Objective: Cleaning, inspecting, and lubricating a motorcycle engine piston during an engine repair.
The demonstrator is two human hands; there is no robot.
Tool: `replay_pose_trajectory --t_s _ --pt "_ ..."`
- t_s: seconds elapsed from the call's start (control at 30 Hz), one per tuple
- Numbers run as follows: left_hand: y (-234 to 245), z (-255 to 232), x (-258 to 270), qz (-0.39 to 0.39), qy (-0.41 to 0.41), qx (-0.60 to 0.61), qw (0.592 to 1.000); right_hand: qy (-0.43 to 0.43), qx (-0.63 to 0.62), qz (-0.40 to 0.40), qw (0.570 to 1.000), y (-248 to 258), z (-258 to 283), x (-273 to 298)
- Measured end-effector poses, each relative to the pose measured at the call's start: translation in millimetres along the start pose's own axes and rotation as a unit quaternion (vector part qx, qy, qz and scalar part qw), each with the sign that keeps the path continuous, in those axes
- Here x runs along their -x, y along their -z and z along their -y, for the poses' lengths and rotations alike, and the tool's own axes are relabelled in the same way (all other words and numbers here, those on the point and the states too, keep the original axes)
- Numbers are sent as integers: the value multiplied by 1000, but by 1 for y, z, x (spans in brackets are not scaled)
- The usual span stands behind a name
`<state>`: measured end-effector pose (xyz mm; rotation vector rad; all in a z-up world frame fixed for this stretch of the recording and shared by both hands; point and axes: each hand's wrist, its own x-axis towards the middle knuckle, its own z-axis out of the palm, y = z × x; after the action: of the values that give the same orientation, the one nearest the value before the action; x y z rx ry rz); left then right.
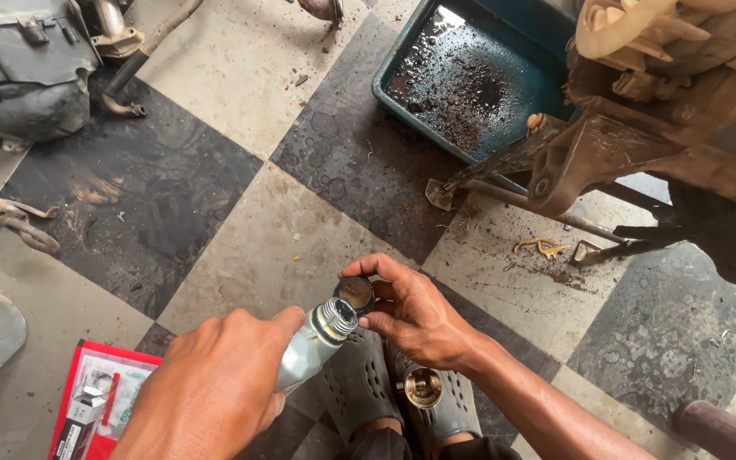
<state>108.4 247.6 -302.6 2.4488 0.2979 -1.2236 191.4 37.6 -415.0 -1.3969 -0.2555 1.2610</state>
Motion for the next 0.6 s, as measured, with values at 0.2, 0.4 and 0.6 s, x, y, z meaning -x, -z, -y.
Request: replay_pose_trajectory --t_s 0.2,0.4,0.6 --pt "-1 1 0 0 -3 0 1000 -7 3 3 1000 0 0 1" --pt "1 0 1 1 4 -3 1000 -5 10 5 1000 0 1 1" --pt "0 0 1 11 6 -7 1000 -9 11 6 1000 -1 0 1"
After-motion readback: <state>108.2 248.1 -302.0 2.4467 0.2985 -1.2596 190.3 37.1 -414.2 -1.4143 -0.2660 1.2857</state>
